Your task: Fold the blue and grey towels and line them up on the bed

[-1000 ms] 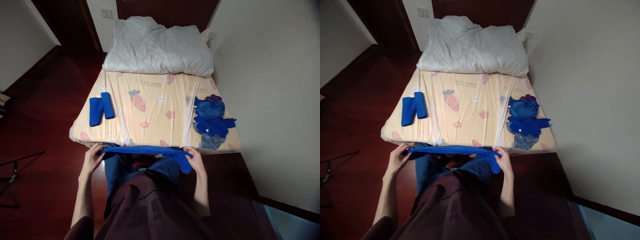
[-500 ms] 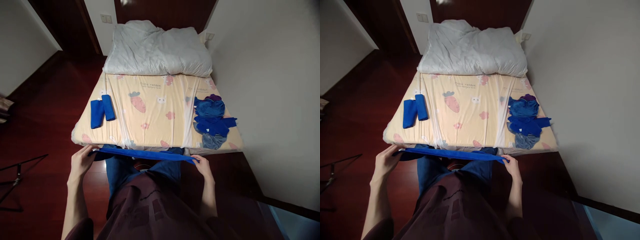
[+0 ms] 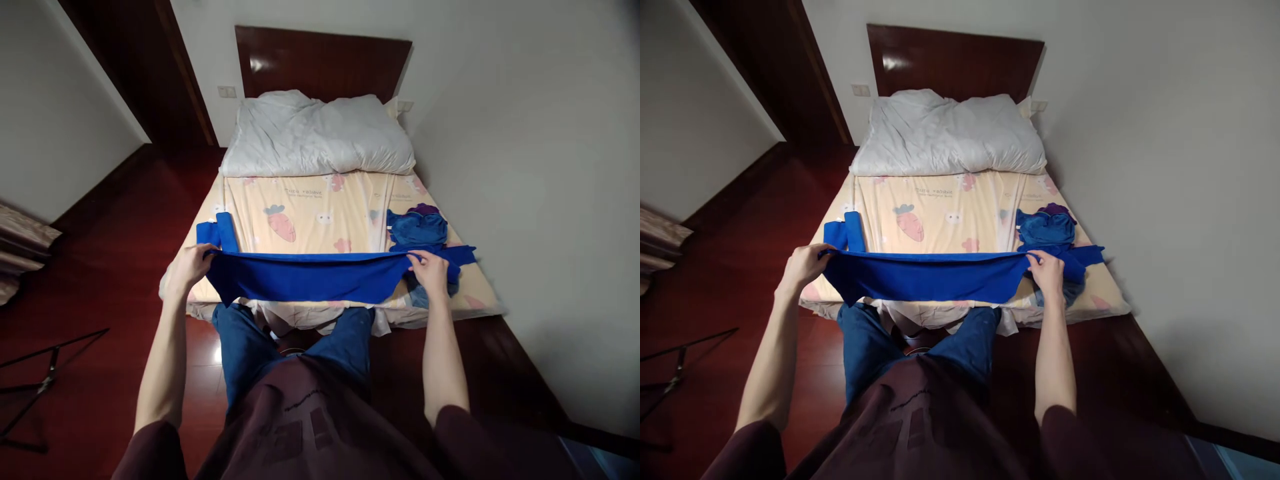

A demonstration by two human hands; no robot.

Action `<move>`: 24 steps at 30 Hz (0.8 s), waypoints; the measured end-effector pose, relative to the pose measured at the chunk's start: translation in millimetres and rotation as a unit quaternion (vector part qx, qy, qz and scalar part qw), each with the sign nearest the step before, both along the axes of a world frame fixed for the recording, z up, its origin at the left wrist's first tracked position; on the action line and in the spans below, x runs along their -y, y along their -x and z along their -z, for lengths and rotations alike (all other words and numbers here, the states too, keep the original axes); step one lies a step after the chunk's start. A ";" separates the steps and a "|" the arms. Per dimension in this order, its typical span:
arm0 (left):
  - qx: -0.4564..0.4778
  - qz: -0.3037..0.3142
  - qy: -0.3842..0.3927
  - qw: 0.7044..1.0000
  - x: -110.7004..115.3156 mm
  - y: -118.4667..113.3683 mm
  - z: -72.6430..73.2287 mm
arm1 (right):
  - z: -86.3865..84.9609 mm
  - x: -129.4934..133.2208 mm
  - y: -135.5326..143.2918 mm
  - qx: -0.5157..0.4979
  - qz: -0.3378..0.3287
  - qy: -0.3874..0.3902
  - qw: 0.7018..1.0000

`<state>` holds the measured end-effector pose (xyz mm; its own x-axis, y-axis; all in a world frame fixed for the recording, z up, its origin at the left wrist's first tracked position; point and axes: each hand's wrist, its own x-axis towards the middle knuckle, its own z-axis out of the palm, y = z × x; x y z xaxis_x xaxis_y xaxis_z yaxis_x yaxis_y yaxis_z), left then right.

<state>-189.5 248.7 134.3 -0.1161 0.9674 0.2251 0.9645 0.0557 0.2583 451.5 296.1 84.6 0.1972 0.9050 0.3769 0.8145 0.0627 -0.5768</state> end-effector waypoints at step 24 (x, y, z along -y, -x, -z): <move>-0.048 -0.004 0.024 0.999 2.5 25.5 -36.2 | -35.5 48.3 -54.3 -0.170 -0.055 0.001 0.984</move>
